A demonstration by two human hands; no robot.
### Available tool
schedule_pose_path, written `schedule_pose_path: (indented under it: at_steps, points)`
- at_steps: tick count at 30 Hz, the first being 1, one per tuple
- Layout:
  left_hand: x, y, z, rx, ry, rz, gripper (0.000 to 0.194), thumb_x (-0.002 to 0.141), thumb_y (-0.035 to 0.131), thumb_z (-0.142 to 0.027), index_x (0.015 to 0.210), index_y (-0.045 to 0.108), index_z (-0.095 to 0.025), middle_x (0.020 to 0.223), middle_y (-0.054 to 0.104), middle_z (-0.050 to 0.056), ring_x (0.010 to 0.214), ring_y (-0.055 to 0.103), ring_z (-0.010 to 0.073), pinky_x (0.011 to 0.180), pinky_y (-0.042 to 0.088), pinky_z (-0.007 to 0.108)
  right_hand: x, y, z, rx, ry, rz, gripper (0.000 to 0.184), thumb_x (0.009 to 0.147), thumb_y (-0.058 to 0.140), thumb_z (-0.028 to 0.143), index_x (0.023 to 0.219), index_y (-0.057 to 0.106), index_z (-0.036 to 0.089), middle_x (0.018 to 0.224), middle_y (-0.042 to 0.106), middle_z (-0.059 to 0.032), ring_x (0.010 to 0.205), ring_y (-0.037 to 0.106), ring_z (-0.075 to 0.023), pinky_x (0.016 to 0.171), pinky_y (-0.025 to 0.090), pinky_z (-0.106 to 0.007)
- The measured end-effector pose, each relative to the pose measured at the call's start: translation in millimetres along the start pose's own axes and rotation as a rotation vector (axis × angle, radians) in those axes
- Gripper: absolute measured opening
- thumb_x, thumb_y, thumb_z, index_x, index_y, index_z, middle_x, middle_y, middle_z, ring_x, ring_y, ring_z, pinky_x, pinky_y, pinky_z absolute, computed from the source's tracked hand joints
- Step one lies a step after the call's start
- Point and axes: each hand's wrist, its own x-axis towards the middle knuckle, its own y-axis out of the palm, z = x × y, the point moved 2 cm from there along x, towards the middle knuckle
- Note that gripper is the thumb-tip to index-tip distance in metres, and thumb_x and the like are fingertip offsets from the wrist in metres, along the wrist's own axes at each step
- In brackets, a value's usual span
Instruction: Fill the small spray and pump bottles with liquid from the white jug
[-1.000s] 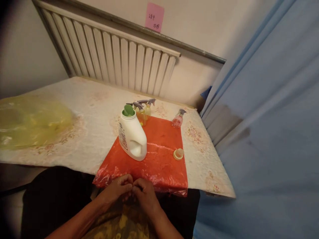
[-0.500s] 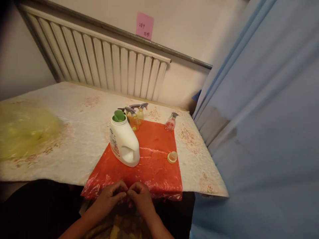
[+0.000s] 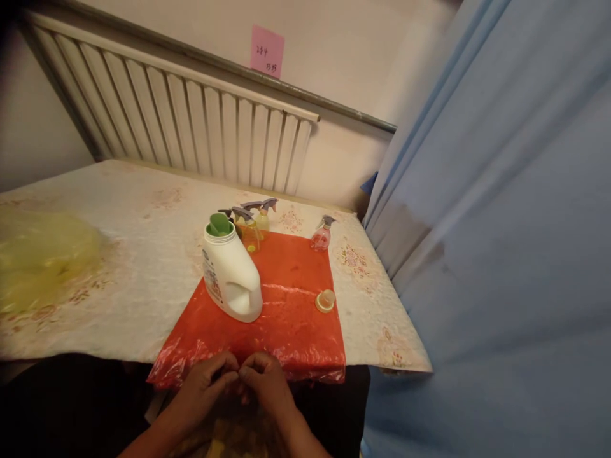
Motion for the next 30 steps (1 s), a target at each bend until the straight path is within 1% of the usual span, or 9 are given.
schedule_pose_path:
  at_steps: [4,8,13,17,20,23,27,30]
  points:
    - [-1,-0.1,-2,0.009,0.028,0.003,0.018,0.083,0.048,-0.028,0.066,0.051,-0.022,0.064,0.063,0.000,0.064,0.058,0.0188,0.064,0.041,0.028,-2,3,5,0.001,0.013,0.017,0.024,0.071,0.067,0.039,0.068,0.060,0.016,0.051,0.063,0.0033,0.038,0.051,-0.0090,0.042,0.036,-0.020]
    - [-3,-0.2,-1,0.033,0.058,-0.003,0.017,0.082,0.050,-0.028,0.067,0.051,-0.022,0.064,0.061,-0.001,0.063,0.057,0.0179,0.063,0.040,0.027,-1,3,2,0.023,0.033,0.035,0.027,0.069,0.068,0.042,0.068,0.060,0.016,0.052,0.063,0.0027,0.037,0.051,-0.0088,0.041,0.035,-0.020]
    - [-2,-0.1,3,0.036,0.046,-0.023,0.014,0.079,0.056,-0.030,0.068,0.052,-0.021,0.065,0.059,-0.002,0.065,0.054,0.0179,0.062,0.039,0.027,-1,1,-2,0.025,0.039,0.022,0.021,0.068,0.069,0.035,0.067,0.061,0.016,0.052,0.064,0.0026,0.038,0.051,-0.0087,0.042,0.035,-0.020]
    - [0,0.3,3,0.014,0.014,-0.030,0.014,0.077,0.059,-0.033,0.070,0.055,-0.021,0.065,0.055,-0.003,0.064,0.052,0.0173,0.061,0.038,0.026,1,1,-5,0.075,0.036,0.034,0.017,0.067,0.070,0.030,0.069,0.062,0.016,0.054,0.064,0.0021,0.041,0.052,-0.0101,0.044,0.038,-0.021]
    - [0,0.6,1,0.021,0.031,-0.018,0.016,0.078,0.059,-0.034,0.071,0.057,-0.020,0.067,0.054,-0.002,0.066,0.051,0.0175,0.062,0.038,0.027,2,0,-9,0.128,0.015,0.026,0.018,0.065,0.073,0.029,0.070,0.062,0.017,0.056,0.064,0.0032,0.042,0.051,-0.0098,0.044,0.037,-0.021]
    - [-1,0.3,-1,0.034,0.045,-0.019,0.014,0.077,0.057,-0.031,0.069,0.055,-0.020,0.068,0.055,-0.002,0.067,0.052,0.0177,0.063,0.038,0.027,2,-2,-14,0.134,0.016,0.019,0.019,0.065,0.076,0.029,0.071,0.062,0.017,0.056,0.063,0.0040,0.042,0.051,-0.0089,0.044,0.036,-0.021]
    - [-1,0.1,0,0.038,0.024,-0.032,0.012,0.077,0.053,-0.028,0.067,0.052,-0.021,0.066,0.056,-0.002,0.066,0.052,0.0177,0.062,0.037,0.027,2,-3,-16,0.139,0.042,0.039,0.020,0.065,0.075,0.030,0.074,0.066,0.015,0.059,0.066,0.0020,0.042,0.052,-0.0086,0.046,0.036,-0.021]
    - [0,0.4,1,0.029,-0.003,-0.035,0.012,0.077,0.052,-0.028,0.067,0.051,-0.021,0.064,0.055,-0.002,0.064,0.051,0.0175,0.061,0.037,0.027,1,-2,-14,0.164,0.047,0.050,0.022,0.063,0.076,0.031,0.073,0.066,0.014,0.059,0.067,0.0003,0.042,0.052,-0.0092,0.047,0.037,-0.022]
